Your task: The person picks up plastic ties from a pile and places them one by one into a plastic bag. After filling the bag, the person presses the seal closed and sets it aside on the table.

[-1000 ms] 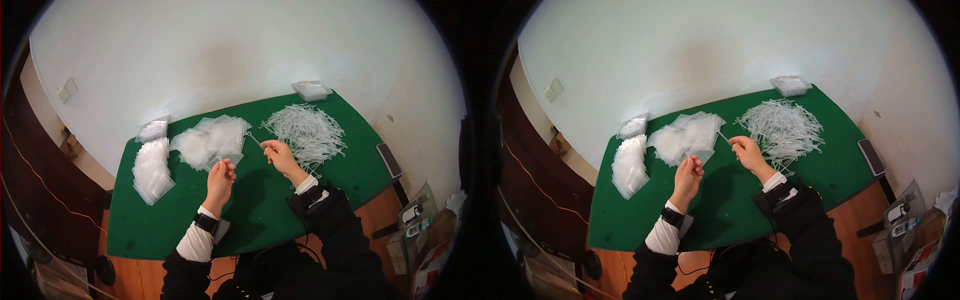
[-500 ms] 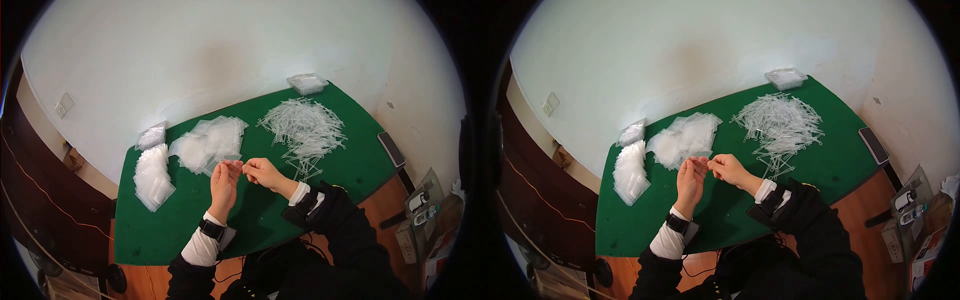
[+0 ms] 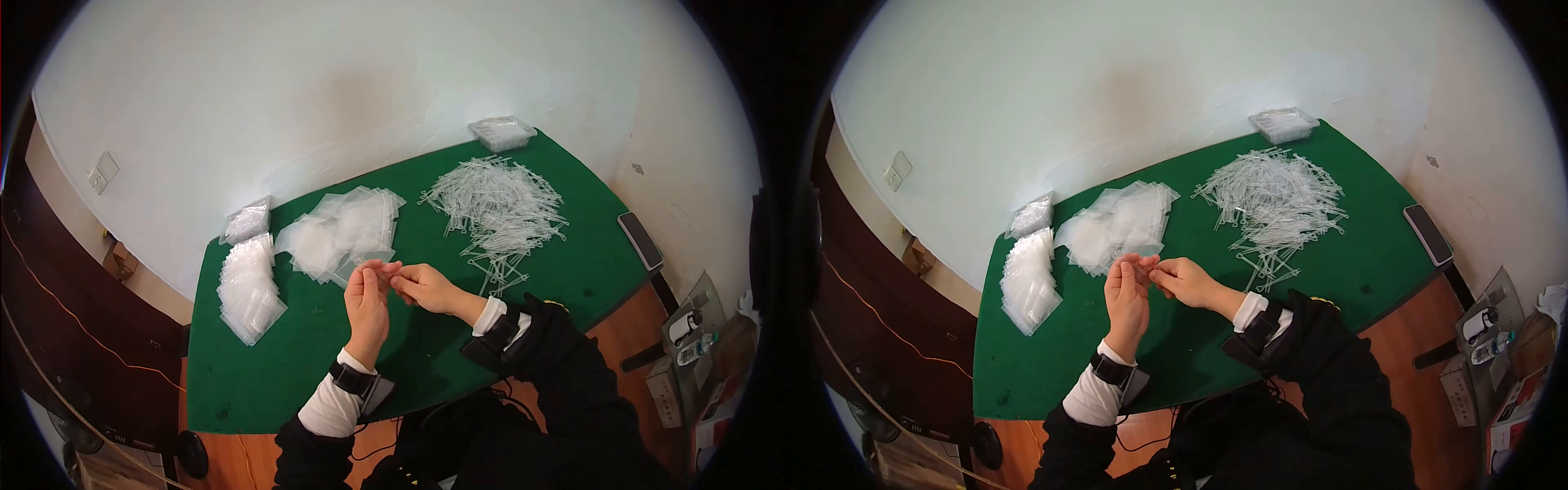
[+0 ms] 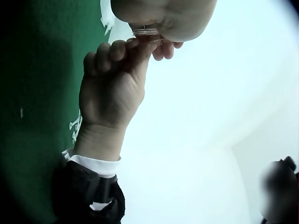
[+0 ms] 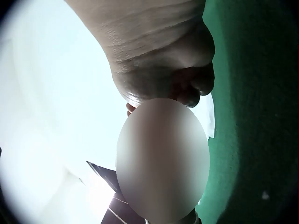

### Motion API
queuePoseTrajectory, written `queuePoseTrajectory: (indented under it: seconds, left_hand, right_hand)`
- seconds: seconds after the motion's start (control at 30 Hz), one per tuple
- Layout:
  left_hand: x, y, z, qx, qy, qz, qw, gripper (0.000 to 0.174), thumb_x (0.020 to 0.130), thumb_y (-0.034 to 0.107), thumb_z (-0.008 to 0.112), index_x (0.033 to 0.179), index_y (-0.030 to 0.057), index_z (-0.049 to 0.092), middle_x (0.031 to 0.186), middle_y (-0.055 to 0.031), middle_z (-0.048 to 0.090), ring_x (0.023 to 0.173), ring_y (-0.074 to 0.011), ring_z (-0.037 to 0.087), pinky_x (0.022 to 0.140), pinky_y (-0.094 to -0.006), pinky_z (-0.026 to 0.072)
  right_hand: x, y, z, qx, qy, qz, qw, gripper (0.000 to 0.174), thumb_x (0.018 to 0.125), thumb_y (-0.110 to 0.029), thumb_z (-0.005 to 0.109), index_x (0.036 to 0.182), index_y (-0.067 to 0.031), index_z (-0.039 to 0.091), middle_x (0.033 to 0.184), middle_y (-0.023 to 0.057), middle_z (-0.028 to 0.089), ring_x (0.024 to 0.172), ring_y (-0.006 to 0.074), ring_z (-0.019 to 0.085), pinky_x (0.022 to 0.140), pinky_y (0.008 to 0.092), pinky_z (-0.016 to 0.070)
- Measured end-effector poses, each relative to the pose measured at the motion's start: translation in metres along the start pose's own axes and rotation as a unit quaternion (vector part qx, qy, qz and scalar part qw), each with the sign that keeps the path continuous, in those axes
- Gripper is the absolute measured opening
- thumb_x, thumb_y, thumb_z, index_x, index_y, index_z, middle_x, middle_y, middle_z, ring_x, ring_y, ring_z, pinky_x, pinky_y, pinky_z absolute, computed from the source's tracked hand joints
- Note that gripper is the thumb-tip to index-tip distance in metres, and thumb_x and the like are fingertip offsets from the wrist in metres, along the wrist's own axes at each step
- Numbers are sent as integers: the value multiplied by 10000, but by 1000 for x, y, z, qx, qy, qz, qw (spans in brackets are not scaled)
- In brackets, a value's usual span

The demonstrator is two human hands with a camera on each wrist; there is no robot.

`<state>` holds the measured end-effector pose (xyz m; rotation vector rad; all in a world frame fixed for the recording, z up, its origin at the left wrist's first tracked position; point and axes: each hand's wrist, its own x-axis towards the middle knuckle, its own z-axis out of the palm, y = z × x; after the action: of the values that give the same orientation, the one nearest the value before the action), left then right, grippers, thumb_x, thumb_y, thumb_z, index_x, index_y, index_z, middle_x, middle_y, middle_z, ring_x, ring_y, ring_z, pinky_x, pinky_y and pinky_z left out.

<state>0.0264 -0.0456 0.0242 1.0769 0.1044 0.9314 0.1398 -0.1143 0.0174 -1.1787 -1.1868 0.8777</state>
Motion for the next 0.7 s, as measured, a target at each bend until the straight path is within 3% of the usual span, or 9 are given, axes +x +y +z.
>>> queuePoseTrajectory:
  seconds: [0.33, 0.6, 0.7]
  left_hand:
    - [-3, -2, -1, 62, -10, -6, 998, 255, 949, 185, 367, 1057, -12, 488, 963, -130, 604, 902, -208, 582, 754, -288, 466]
    - [-2, -13, -10, 111, 0, -18, 994, 240, 946, 189, 378, 1021, 1, 506, 868, -71, 592, 755, -137, 564, 625, -249, 455]
    - [-3, -15, -10, 134, 8, -15, 991, 235, 943, 192, 391, 1004, 1, 515, 810, -39, 576, 687, -102, 529, 584, -222, 430]
  right_hand:
    - [-2, -3, -2, -8, -28, 58, 998, 285, 894, -228, 468, 686, -38, 508, 606, -5, 485, 537, 87, 448, 504, 233, 356]
    - [-1, 3, -1, 11, -32, 65, 997, 269, 894, -229, 458, 740, -26, 546, 629, -5, 496, 538, 89, 455, 522, 236, 379]
    - [0, 5, -4, -52, -57, 84, 993, 247, 882, -221, 469, 766, -25, 565, 661, 0, 525, 546, 90, 469, 533, 241, 392]
